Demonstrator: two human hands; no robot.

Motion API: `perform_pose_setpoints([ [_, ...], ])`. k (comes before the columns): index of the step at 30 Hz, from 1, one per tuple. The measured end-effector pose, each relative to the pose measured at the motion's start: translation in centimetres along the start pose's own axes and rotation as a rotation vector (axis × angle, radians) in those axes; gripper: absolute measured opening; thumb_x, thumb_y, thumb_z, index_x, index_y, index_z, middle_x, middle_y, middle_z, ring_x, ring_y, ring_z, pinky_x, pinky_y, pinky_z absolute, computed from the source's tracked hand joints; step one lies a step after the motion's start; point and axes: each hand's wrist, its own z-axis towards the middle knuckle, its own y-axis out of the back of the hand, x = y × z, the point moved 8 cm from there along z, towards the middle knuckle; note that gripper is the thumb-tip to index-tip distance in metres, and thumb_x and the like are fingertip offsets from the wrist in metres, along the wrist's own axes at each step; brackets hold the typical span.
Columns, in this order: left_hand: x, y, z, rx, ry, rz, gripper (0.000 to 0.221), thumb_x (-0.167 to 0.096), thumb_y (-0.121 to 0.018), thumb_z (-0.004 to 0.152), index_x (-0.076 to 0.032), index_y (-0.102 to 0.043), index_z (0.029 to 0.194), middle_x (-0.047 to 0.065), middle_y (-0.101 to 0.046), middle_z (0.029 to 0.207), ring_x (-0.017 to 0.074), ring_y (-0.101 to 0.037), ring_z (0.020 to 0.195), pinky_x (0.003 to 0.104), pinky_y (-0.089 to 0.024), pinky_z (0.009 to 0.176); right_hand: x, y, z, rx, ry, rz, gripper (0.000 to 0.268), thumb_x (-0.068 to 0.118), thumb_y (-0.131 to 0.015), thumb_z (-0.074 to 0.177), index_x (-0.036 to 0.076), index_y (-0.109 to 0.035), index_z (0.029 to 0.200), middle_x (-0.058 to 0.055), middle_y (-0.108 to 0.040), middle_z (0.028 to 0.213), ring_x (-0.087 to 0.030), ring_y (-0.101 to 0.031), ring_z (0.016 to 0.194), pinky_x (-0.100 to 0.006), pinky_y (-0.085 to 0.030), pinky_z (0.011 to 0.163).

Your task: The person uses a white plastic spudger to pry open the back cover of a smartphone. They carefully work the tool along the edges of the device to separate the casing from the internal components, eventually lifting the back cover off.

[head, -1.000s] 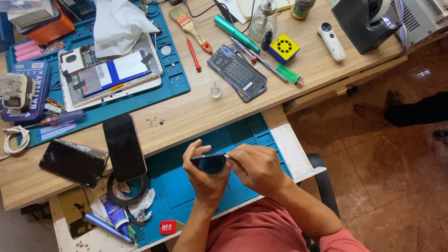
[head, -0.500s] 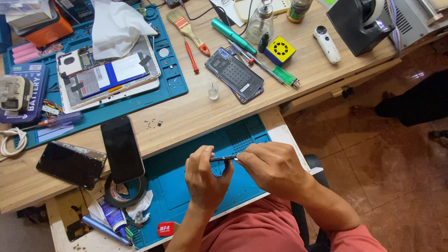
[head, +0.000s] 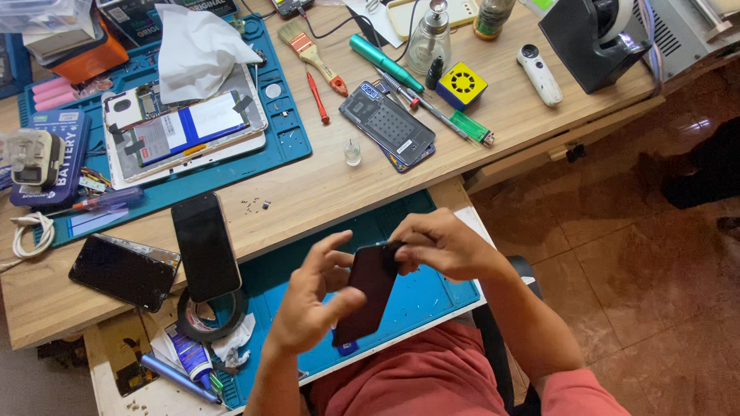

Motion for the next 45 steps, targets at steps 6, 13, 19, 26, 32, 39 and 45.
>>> perform_pose_setpoints([
  [6, 2.3, -5.8, -0.4, 0.55, 0.266, -1.062, 0.094, -0.058, -0.051, 0.072, 0.003, -0.026, 0.139, 0.032, -0.047, 0.122, 0.0456, -0.057, 0.099, 0.046, -0.053, 0.074, -3.0, -0.2, 1.1, 0.007, -0.049, 0.373, 0.016, 0.01, -0.059, 0.085, -0.002, -0.055, 0.094, -0.01, -0.061, 0.063, -0.019, -0.064, 0.06, -0.029, -0.056, 0.055],
  [13, 4.8, -4.9, -0.3, 0.478, 0.159, -1.256, 0.075, -0.05, -0.041, 0.084, -0.003, -0.022, 0.14, 0.038, -0.045, 0.116, 0.0417, -0.062, 0.083, 0.041, -0.056, 0.062, -4.2, -0.4, 1.4, -0.07, -0.258, 0.172, 0.041, 0.016, -0.063, 0.08, 0.001, -0.052, 0.116, -0.005, -0.058, 0.055, -0.015, -0.062, 0.05, -0.026, -0.054, 0.049],
  [19, 5.6, -5.3, -0.1, 0.439, 0.258, -1.312, 0.075, -0.056, -0.027, 0.09, 0.007, -0.031, 0.131, 0.031, -0.049, 0.107, 0.0337, -0.06, 0.069, 0.033, -0.049, 0.05, -5.1, 0.5, 0.7, -0.195, -0.308, 0.258, 0.013, 0.013, -0.056, 0.085, 0.0, -0.058, 0.087, -0.011, -0.059, 0.073, -0.017, -0.062, 0.068, -0.028, -0.061, 0.053],
  [26, 5.6, -5.1, -0.2, 0.455, 0.212, -1.153, 0.063, -0.045, -0.04, 0.09, 0.005, -0.036, 0.128, 0.023, -0.053, 0.098, 0.0167, -0.048, 0.054, 0.023, -0.039, 0.045, -1.3, 1.0, 1.1, -0.12, -0.032, -0.117, 0.005, 0.009, -0.057, 0.086, 0.006, -0.059, 0.082, -0.003, -0.058, 0.072, -0.013, -0.055, 0.065, -0.025, -0.045, 0.058],
  [32, 5.3, -4.6, -0.4, 0.412, 0.217, -1.008, 0.061, -0.044, -0.049, 0.087, 0.003, -0.043, 0.125, 0.017, -0.055, 0.092, 0.0105, -0.041, 0.051, 0.02, -0.038, 0.043, 0.8, 0.2, 1.1, -0.053, 0.127, -0.303, 0.004, 0.007, -0.055, 0.087, 0.009, -0.054, 0.084, -0.005, -0.054, 0.08, -0.016, -0.051, 0.07, -0.027, -0.042, 0.061],
  [39, 6.4, -4.2, -0.9, 0.474, 0.229, -1.09, 0.065, -0.043, -0.052, 0.086, 0.004, -0.039, 0.128, 0.016, -0.052, 0.093, 0.0092, -0.038, 0.053, 0.019, -0.036, 0.046, 0.9, -0.5, 0.9, -0.062, 0.148, -0.338, 0.002, 0.006, -0.054, 0.086, 0.008, -0.054, 0.085, -0.006, -0.057, 0.081, -0.018, -0.055, 0.07, -0.027, -0.044, 0.061],
  [45, 4.4, -3.2, 0.2, 0.383, 0.035, -1.319, 0.069, -0.043, -0.05, 0.087, 0.009, -0.031, 0.128, 0.011, -0.048, 0.08, 0.01, -0.044, 0.059, 0.02, -0.042, 0.047, -1.1, 1.2, 0.0, -0.478, 0.035, 0.1, 0.009, 0.012, -0.052, 0.09, 0.003, -0.054, 0.091, -0.01, -0.061, 0.079, -0.022, -0.069, 0.077, -0.026, -0.056, 0.063],
])
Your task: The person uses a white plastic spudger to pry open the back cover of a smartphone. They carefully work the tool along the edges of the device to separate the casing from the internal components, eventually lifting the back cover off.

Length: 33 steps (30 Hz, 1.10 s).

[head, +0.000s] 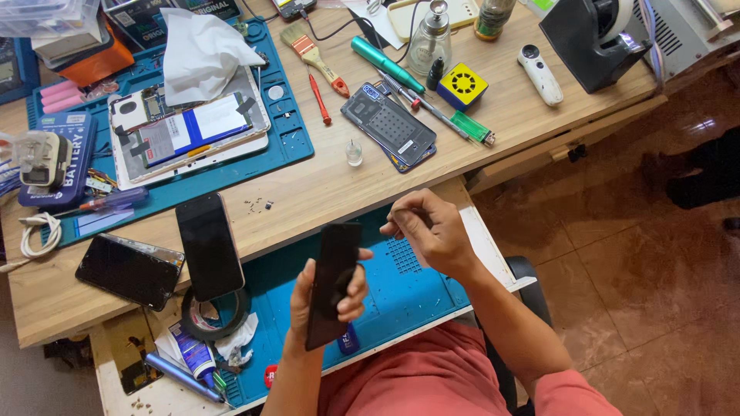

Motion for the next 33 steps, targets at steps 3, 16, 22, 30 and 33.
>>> perform_pose_setpoints([
  [3, -3.0, 3.4, -0.3, -0.24, -0.326, 0.277, 0.047, -0.038, -0.042, 0.092, 0.001, -0.04, 0.119, 0.011, -0.046, 0.08, 0.0159, -0.055, 0.06, 0.023, -0.049, 0.046, 1.0, -1.4, -0.6, 0.071, 0.055, -0.035, 0.011, 0.005, -0.05, 0.087, 0.008, -0.059, 0.083, -0.005, -0.064, 0.069, -0.014, -0.065, 0.061, -0.024, -0.055, 0.057],
  [16, -6.9, 2.4, -1.5, -0.751, -0.791, 0.727, 0.041, -0.005, -0.064, 0.08, -0.006, -0.037, 0.11, 0.013, -0.06, 0.088, 0.0205, -0.064, 0.072, 0.033, -0.057, 0.066, -1.6, -3.9, -2.9, 0.071, -0.171, 0.092, 0.011, 0.001, -0.055, 0.082, 0.004, -0.065, 0.077, -0.008, -0.065, 0.065, -0.013, -0.064, 0.055, -0.024, -0.053, 0.052],
  [22, -7.3, 2.6, -2.0, -0.714, -0.91, 0.798, 0.047, -0.003, -0.068, 0.077, -0.007, -0.037, 0.111, 0.015, -0.06, 0.086, 0.0186, -0.062, 0.071, 0.035, -0.057, 0.067, -0.3, -3.6, -2.8, 0.032, -0.097, -0.065, 0.011, 0.002, -0.058, 0.081, 0.005, -0.066, 0.075, -0.007, -0.063, 0.064, -0.014, -0.062, 0.054, -0.023, -0.052, 0.049],
  [30, -6.1, 1.7, -0.1, -0.442, -0.841, 0.622, 0.041, -0.022, -0.066, 0.08, -0.013, -0.038, 0.109, 0.008, -0.056, 0.079, 0.0165, -0.062, 0.06, 0.027, -0.056, 0.05, -0.7, -4.8, -2.8, 0.094, -0.135, 0.017, 0.012, 0.003, -0.057, 0.082, 0.006, -0.063, 0.072, -0.007, -0.064, 0.063, -0.013, -0.06, 0.054, -0.024, -0.05, 0.048],
  [33, -5.6, 3.8, 0.9, -0.26, -0.726, 0.406, 0.052, -0.042, -0.054, 0.086, -0.009, -0.033, 0.119, 0.01, -0.046, 0.081, 0.0105, -0.05, 0.05, 0.016, -0.043, 0.033, 0.0, -6.2, -2.7, 0.178, -0.133, 0.066, 0.012, 0.003, -0.058, 0.081, 0.007, -0.063, 0.07, -0.005, -0.062, 0.061, -0.012, -0.057, 0.051, -0.022, -0.045, 0.045],
])
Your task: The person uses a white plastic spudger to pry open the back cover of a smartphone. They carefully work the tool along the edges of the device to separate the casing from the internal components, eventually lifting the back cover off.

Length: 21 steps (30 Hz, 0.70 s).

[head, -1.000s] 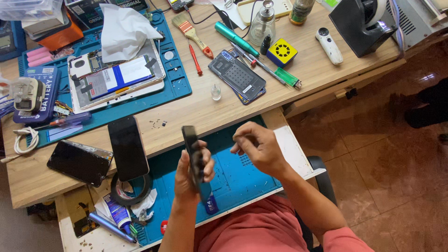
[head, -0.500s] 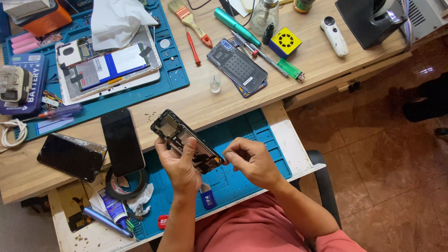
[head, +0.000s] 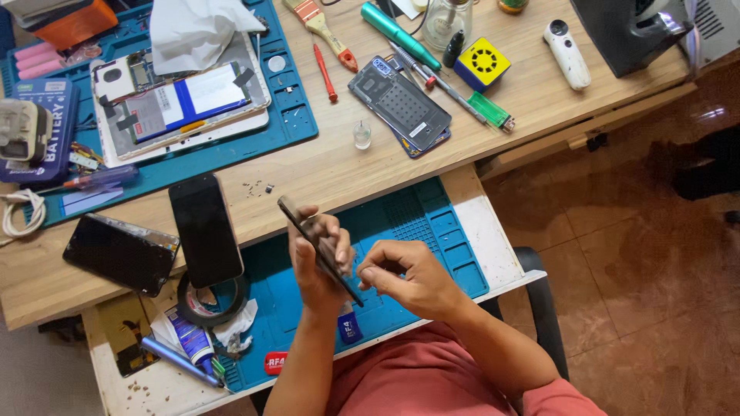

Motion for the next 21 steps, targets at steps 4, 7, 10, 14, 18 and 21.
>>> perform_pose_setpoints([
  [4, 0.9, 0.5, 0.8, 0.115, 0.059, -0.153, 0.056, -0.052, -0.043, 0.089, -0.008, -0.038, 0.123, 0.013, -0.048, 0.085, 0.0146, -0.048, 0.052, 0.02, -0.041, 0.035, 0.9, -1.5, 0.4, 0.05, 0.048, -0.04, 0.013, 0.006, -0.058, 0.083, 0.008, -0.062, 0.071, -0.005, -0.057, 0.057, -0.011, -0.049, 0.049, -0.023, -0.041, 0.043],
  [7, 1.0, 0.1, 1.0, 0.192, 0.06, -0.199, 0.061, -0.054, -0.041, 0.089, -0.007, -0.038, 0.127, 0.015, -0.048, 0.09, 0.0171, -0.049, 0.056, 0.022, -0.042, 0.038, 1.0, -2.1, 0.3, 0.062, 0.055, -0.119, 0.013, 0.006, -0.059, 0.081, 0.006, -0.06, 0.069, -0.006, -0.054, 0.054, -0.011, -0.047, 0.046, -0.024, -0.038, 0.041],
  [10, 1.1, 0.5, 1.1, 0.116, 0.038, -0.212, 0.063, -0.055, -0.043, 0.087, -0.005, -0.037, 0.125, 0.014, -0.046, 0.088, 0.0151, -0.047, 0.053, 0.02, -0.041, 0.037, 1.2, -2.5, 0.4, 0.083, 0.04, -0.175, 0.013, 0.006, -0.058, 0.081, 0.006, -0.061, 0.068, -0.006, -0.053, 0.05, -0.013, -0.046, 0.042, -0.024, -0.037, 0.038],
  [14, 1.6, 1.3, 1.1, 0.075, 0.054, -0.216, 0.061, -0.054, -0.042, 0.088, -0.005, -0.038, 0.124, 0.014, -0.046, 0.086, 0.0144, -0.046, 0.05, 0.02, -0.041, 0.036, 1.5, -2.7, 0.4, 0.093, 0.052, -0.184, 0.015, 0.005, -0.058, 0.08, 0.007, -0.059, 0.066, -0.005, -0.05, 0.047, -0.013, -0.044, 0.04, -0.023, -0.034, 0.037],
  [18, 1.6, 1.7, 1.0, 0.025, 0.037, -0.177, 0.059, -0.053, -0.043, 0.088, -0.006, -0.04, 0.122, 0.012, -0.046, 0.084, 0.0125, -0.046, 0.049, 0.018, -0.04, 0.035, 0.8, -2.7, 0.4, 0.081, 0.051, -0.164, 0.014, 0.005, -0.058, 0.079, 0.007, -0.059, 0.066, -0.005, -0.049, 0.045, -0.012, -0.042, 0.04, -0.023, -0.033, 0.037],
  [21, 1.5, 1.7, 0.9, -0.003, 0.031, -0.137, 0.059, -0.054, -0.043, 0.087, -0.006, -0.038, 0.122, 0.012, -0.045, 0.083, 0.0118, -0.046, 0.048, 0.018, -0.04, 0.034, 0.3, -2.5, 0.4, 0.049, 0.048, -0.116, 0.015, 0.005, -0.058, 0.079, 0.008, -0.061, 0.065, -0.002, -0.051, 0.044, -0.01, -0.041, 0.038, -0.022, -0.033, 0.036],
])
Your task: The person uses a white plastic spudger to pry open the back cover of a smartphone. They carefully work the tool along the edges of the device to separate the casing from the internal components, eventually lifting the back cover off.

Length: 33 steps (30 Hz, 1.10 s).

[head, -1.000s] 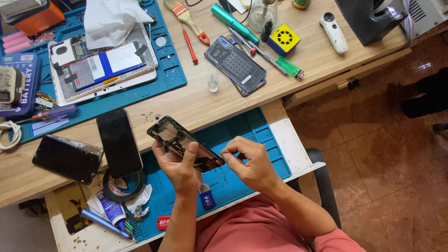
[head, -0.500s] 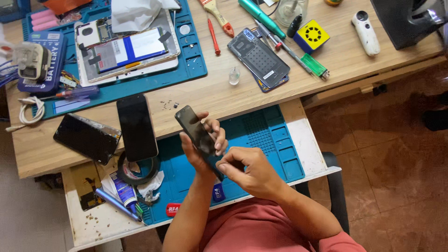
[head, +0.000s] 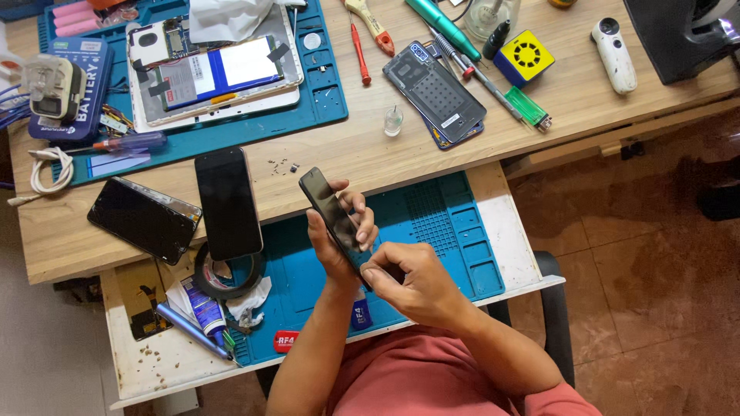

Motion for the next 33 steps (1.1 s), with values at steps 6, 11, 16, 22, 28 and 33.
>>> perform_pose_setpoints([
  [6, 0.0, 0.0, -0.1, -0.002, 0.014, 0.03, 0.056, -0.052, -0.043, 0.088, -0.006, -0.039, 0.12, 0.012, -0.045, 0.082, 0.012, -0.045, 0.047, 0.018, -0.039, 0.033, -0.3, 0.0, 0.0, 0.014, -0.009, 0.003, 0.014, 0.005, -0.056, 0.079, 0.008, -0.061, 0.066, -0.004, -0.05, 0.044, -0.011, -0.04, 0.038, -0.023, -0.032, 0.036],
  [11, 0.2, 0.2, -0.1, -0.028, 0.005, 0.071, 0.056, -0.052, -0.043, 0.088, -0.007, -0.04, 0.12, 0.011, -0.045, 0.082, 0.0105, -0.045, 0.046, 0.017, -0.039, 0.033, -0.6, 0.1, -0.1, 0.012, -0.004, -0.006, 0.013, 0.006, -0.056, 0.079, 0.008, -0.06, 0.067, -0.004, -0.05, 0.045, -0.011, -0.039, 0.038, -0.023, -0.032, 0.036],
  [16, -1.0, -0.6, -0.1, -0.077, -0.068, 0.301, 0.054, -0.05, -0.045, 0.088, -0.005, -0.038, 0.118, 0.009, -0.044, 0.08, 0.0073, -0.042, 0.043, 0.015, -0.036, 0.03, 0.0, 0.5, 0.0, -0.024, 0.009, -0.113, 0.014, 0.006, -0.055, 0.078, 0.01, -0.06, 0.066, -0.003, -0.048, 0.043, -0.01, -0.039, 0.036, -0.022, -0.032, 0.035],
  [22, -1.4, -0.1, -0.3, -0.152, -0.122, 0.48, 0.051, -0.047, -0.047, 0.088, -0.005, -0.038, 0.116, 0.007, -0.044, 0.078, 0.0056, -0.042, 0.042, 0.015, -0.035, 0.03, -0.9, 1.0, 0.0, -0.046, 0.001, -0.16, 0.012, 0.005, -0.057, 0.075, 0.009, -0.061, 0.065, -0.004, -0.045, 0.041, -0.01, -0.038, 0.036, -0.022, -0.031, 0.034],
  [28, -1.8, -0.2, -0.4, -0.224, -0.169, 0.583, 0.052, -0.049, -0.049, 0.086, -0.004, -0.041, 0.112, 0.005, -0.044, 0.075, 0.004, -0.039, 0.041, 0.014, -0.032, 0.03, -1.1, 1.1, 0.1, -0.032, -0.003, -0.103, 0.015, 0.003, -0.057, 0.076, 0.01, -0.062, 0.063, -0.002, -0.045, 0.038, -0.008, -0.035, 0.036, -0.02, -0.03, 0.034],
  [33, -1.9, -0.2, -0.6, -0.243, -0.174, 0.65, 0.053, -0.049, -0.051, 0.085, -0.003, -0.042, 0.11, 0.004, -0.044, 0.072, 0.0036, -0.039, 0.04, 0.015, -0.031, 0.03, -1.3, 1.1, -0.1, -0.025, 0.003, -0.027, 0.015, 0.002, -0.057, 0.077, 0.009, -0.062, 0.065, -0.003, -0.045, 0.038, -0.008, -0.036, 0.036, -0.021, -0.03, 0.035],
])
